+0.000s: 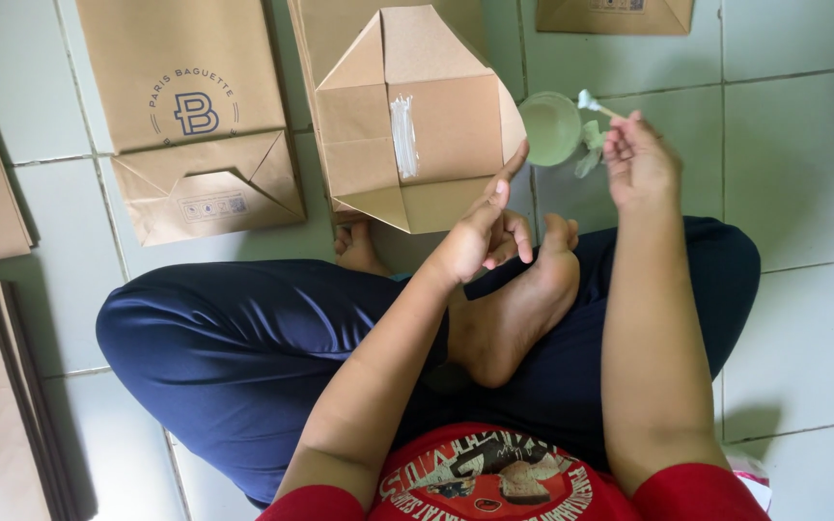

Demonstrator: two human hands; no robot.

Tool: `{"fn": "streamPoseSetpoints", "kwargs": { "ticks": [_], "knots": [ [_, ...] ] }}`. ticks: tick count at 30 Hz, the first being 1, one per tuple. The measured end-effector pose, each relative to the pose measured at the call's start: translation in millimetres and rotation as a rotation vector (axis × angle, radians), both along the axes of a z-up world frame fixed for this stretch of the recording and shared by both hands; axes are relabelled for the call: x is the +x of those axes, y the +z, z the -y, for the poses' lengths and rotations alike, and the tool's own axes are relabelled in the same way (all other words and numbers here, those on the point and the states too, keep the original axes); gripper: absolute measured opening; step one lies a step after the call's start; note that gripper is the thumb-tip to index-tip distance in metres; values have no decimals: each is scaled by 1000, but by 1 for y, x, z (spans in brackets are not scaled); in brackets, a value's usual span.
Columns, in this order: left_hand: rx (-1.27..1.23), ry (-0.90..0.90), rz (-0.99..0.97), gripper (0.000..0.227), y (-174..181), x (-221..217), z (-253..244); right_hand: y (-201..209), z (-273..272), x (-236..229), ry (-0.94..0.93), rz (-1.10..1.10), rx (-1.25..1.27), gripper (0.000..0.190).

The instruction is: The person applies glue to the bottom folds of paper bags using a small applicator stick and then presses the folds down by hand to secure them.

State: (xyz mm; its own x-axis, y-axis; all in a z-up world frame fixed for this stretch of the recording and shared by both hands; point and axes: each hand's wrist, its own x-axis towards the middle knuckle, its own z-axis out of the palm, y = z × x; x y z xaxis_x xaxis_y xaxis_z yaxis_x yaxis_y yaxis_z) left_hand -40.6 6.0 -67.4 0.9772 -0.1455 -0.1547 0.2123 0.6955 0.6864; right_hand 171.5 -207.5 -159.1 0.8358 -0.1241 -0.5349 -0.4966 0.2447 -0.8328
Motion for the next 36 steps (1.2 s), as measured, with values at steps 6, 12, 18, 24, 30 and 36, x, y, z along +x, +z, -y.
{"fn": "streamPoseSetpoints", "kwargs": {
  "ticks": [6,12,18,24,30,36],
  "knots": [
    [-92,-76,-86,95,16,4,-10,121,-51,-52,100,484,8,26],
    [-31,-85,-74,100,15,8,-8,163,-126,-83,720,1006,-434,16],
    [-65,-62,-87,97,19,7,-7,117,-141,-51,937,1317,-1086,17],
    [-14,-94,-88,100,17,8,-6,88,-141,-39,871,1341,-1349,19],
    [-79,-73,-104,96,12,11,-8,82,-137,-38,910,1424,-1455,18],
    [-88,-56,-88,95,14,11,-10,86,-131,-39,1019,1320,-1467,16]
  ]
}}
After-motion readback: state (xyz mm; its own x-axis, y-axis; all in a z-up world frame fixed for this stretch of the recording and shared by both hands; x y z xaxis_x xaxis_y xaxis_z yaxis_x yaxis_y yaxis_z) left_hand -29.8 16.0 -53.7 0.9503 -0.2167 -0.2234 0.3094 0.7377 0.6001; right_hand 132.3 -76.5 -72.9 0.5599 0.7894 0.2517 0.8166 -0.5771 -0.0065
